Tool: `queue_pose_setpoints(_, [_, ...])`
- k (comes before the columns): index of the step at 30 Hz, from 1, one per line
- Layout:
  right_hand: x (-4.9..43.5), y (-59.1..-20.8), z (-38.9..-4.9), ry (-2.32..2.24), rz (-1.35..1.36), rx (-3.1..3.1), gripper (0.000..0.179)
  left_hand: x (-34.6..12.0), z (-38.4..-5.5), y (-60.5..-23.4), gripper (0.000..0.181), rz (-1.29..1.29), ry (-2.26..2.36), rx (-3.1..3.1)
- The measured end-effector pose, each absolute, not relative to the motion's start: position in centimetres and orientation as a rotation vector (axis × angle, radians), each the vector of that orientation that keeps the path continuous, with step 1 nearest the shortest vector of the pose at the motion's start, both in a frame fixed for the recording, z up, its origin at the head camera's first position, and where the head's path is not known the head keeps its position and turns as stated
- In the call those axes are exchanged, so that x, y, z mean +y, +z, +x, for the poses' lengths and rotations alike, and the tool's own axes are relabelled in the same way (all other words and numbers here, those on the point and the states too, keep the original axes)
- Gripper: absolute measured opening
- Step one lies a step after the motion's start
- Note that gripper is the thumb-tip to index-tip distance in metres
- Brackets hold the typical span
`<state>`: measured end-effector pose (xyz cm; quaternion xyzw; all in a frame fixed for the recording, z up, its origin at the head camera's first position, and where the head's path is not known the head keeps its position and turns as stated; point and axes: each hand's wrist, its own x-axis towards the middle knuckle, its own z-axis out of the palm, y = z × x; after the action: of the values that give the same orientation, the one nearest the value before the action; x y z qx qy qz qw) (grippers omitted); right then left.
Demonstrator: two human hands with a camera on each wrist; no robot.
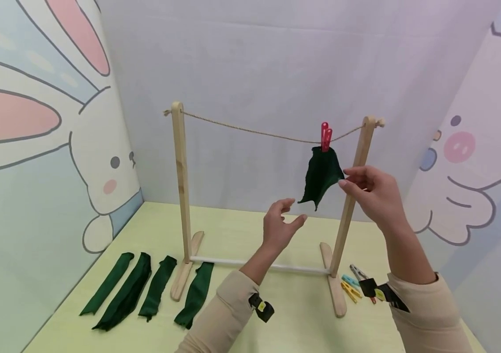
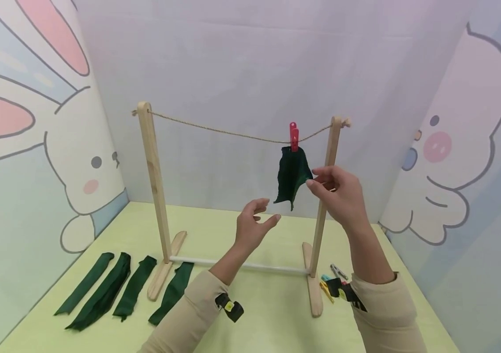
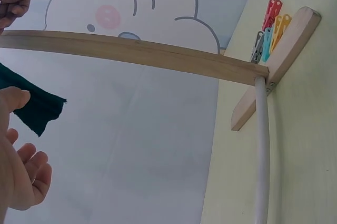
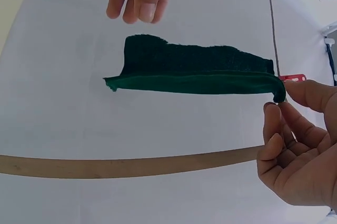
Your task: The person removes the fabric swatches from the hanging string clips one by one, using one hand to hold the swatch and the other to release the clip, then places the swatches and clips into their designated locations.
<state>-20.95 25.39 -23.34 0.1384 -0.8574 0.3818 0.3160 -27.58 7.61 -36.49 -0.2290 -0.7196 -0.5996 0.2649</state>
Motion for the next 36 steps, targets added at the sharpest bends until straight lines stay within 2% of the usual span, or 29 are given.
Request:
queue_pose_setpoints(13, [24.6, -21.0, -22.2, 1.012, 0.476, -2.076, 0.023, 10.2, -28.4, -35.1, 0.048, -0.581, -1.567, -1.947])
queue_pose_setpoints(24, [23.2, -17.7, -22.8, 1.014, 0.471, -2.008, 0.028, 11.5, -29.2, -35.1, 0.057, -0.514, -1.499, -1.913])
queue_pose_setpoints(28, [22.7, -16.7, -23.1, 1.0, 0.467, -2.047, 0.029, 11.5, -29.5, -34.9, 0.049, -0.511, -1.512, -1.896])
queue_pose_setpoints(36, [22.3, -15.2, -23.9, 0.976, 0.449, -2.178, 0.036, 11.0, -30.4, -34.7, 0.022, -0.58, -1.626, -1.844])
